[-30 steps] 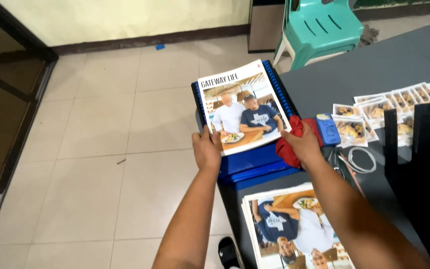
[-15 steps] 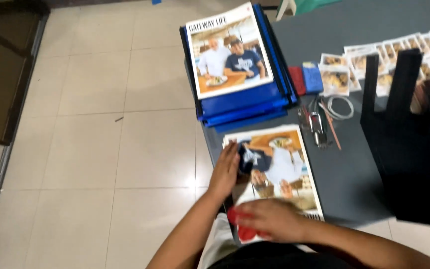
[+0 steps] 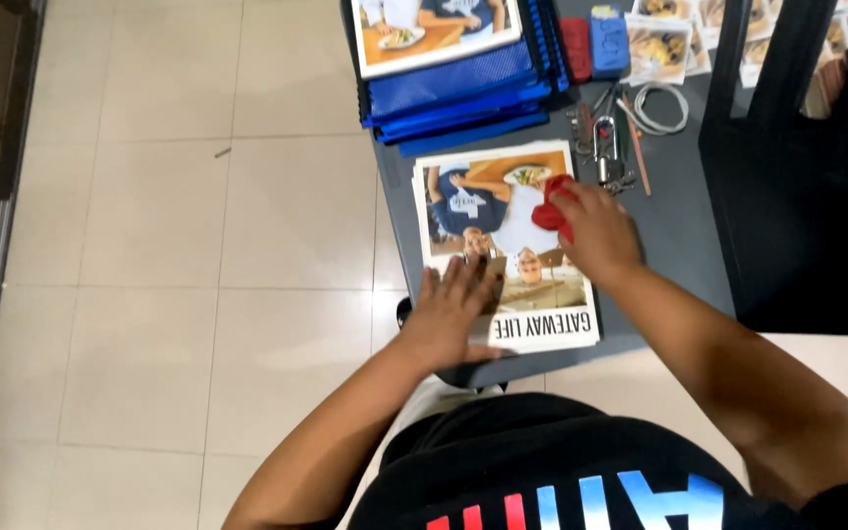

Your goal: Wiping dust off a stack of spiral-bound notebooks and several magazines using a red cloth.

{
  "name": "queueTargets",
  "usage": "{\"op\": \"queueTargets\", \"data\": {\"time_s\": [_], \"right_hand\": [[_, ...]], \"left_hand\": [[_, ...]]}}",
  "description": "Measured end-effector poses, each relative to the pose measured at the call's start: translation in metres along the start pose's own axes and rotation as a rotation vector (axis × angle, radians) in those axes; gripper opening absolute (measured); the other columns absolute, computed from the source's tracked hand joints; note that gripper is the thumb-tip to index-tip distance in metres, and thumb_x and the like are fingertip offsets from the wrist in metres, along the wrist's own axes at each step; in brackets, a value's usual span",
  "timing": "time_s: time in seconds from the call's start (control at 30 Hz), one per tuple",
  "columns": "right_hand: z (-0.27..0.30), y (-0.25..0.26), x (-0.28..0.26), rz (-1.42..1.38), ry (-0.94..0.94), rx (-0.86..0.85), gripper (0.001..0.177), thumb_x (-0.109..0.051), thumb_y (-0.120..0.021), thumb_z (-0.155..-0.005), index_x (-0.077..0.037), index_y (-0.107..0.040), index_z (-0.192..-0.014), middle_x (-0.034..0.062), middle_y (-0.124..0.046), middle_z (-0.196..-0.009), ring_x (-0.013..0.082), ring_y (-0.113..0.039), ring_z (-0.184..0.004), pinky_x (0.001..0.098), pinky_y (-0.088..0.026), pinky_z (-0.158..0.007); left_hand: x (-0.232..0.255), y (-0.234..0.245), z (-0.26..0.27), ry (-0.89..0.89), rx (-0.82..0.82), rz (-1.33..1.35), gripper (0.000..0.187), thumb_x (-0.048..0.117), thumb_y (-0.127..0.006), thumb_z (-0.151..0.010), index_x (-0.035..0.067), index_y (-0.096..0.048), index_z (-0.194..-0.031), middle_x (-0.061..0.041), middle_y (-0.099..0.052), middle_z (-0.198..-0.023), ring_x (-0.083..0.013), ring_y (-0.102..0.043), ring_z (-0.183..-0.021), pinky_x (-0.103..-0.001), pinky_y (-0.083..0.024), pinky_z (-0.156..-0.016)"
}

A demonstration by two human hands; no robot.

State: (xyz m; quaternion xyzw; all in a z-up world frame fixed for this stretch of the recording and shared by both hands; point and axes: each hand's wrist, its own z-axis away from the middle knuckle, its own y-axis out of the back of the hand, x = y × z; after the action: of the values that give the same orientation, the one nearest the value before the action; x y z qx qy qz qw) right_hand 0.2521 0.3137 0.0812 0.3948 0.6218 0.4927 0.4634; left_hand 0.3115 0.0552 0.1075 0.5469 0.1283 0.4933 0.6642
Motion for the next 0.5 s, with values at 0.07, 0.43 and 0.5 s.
{"op": "queueTargets", "data": {"time_s": [0.07, 0.43, 0.5], "right_hand": [[0.025, -0.022, -0.015, -0.055, 0.096, -0.043, 0.047, -0.013, -0.078, -0.077, -0.016, -0.069, -0.123, 0.0096, -0.065, -0.132, 0.0303, -0.061, -0.121, 0.0453, -0.049, -0.102], [-0.002, 0.005, 0.011, -0.476, -0.231, -0.180, 0.043, -0.013, -0.066, -0.090, -0.021, -0.069, -0.133, 0.0092, -0.069, -0.132, 0.0302, -0.067, -0.116, 0.0414, -0.054, -0.097], [0.007, -0.016, 0.065, -0.535, -0.280, 0.114, 0.048, -0.018, -0.077, -0.087, -0.011, -0.066, -0.133, 0.0187, -0.066, -0.126, 0.0355, -0.065, -0.111, 0.0430, -0.052, -0.090]], "left_hand": [[0.006, -0.021, 0.007, -0.014, -0.046, -0.104, 0.116, 0.066, -0.075, -0.075, 0.011, -0.021, -0.160, -0.022, -0.007, -0.166, -0.0422, -0.005, -0.154, -0.067, -0.010, -0.117], [-0.010, -0.050, 0.023, -0.163, 0.153, -0.139, 0.103, 0.047, -0.079, -0.076, 0.007, -0.032, -0.158, -0.022, -0.024, -0.163, -0.0425, -0.023, -0.149, -0.055, -0.029, -0.117], [-0.015, -0.047, 0.026, -0.198, 0.126, -0.201, 0.084, 0.039, -0.077, -0.082, 0.002, -0.043, -0.149, -0.024, -0.037, -0.157, -0.0439, -0.038, -0.143, -0.049, -0.042, -0.109]]}}
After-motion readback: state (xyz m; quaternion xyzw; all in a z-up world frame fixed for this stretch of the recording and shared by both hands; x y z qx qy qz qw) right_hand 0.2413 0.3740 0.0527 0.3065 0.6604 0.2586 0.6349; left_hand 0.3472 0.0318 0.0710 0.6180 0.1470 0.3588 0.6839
